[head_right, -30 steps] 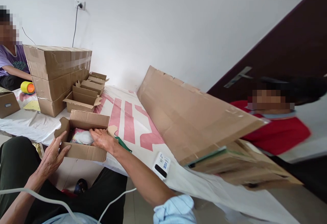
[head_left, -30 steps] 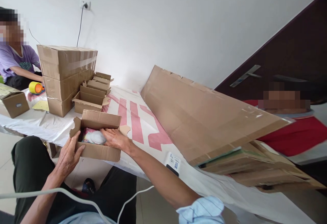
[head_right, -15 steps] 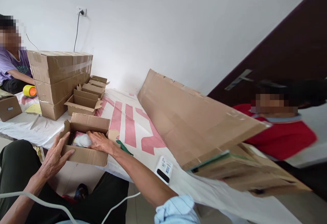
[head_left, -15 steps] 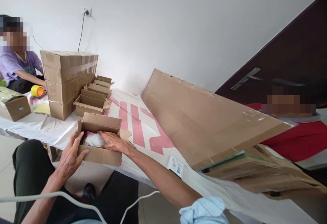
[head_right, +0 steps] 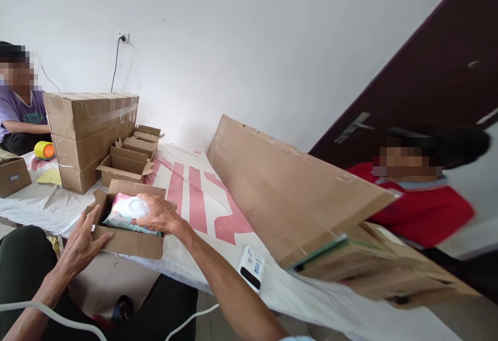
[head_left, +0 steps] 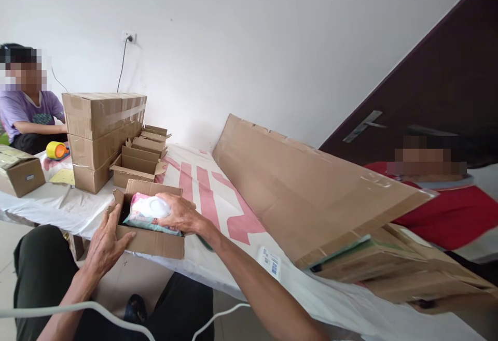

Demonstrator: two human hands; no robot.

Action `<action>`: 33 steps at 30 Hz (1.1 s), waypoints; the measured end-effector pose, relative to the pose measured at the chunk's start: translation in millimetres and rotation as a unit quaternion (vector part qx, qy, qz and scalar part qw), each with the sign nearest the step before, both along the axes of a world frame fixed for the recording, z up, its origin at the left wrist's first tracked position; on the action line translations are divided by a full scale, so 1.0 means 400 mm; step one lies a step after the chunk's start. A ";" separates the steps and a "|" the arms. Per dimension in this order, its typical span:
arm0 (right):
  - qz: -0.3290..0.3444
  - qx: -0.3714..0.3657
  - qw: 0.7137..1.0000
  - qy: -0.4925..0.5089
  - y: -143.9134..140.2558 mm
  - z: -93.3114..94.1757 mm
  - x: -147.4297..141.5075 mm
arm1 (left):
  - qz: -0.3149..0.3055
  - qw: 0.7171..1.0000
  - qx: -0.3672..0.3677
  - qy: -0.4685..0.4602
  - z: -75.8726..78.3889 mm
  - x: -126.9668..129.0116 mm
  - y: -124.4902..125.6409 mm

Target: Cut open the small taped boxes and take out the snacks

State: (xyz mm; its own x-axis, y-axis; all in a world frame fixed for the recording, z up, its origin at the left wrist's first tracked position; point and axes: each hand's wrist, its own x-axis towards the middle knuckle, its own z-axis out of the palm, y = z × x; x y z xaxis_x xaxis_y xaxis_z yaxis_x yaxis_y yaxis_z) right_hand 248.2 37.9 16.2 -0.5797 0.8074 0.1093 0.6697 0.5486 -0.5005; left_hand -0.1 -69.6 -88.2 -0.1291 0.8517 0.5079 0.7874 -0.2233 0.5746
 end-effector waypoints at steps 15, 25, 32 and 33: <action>0.068 -0.225 0.940 0.248 0.012 0.194 0.090 | -0.212 0.969 -0.039 -0.119 0.292 -0.065 0.098; 0.109 -0.295 0.901 0.299 0.029 0.167 0.085 | -0.356 0.908 -0.034 -0.218 0.303 0.020 0.196; 0.126 -0.287 0.841 0.441 0.067 0.082 0.098 | -0.265 0.880 -0.068 -0.388 0.288 0.043 0.227; 0.133 -0.281 0.831 0.462 0.065 0.068 0.097 | -0.247 0.874 -0.072 -0.413 0.285 0.045 0.234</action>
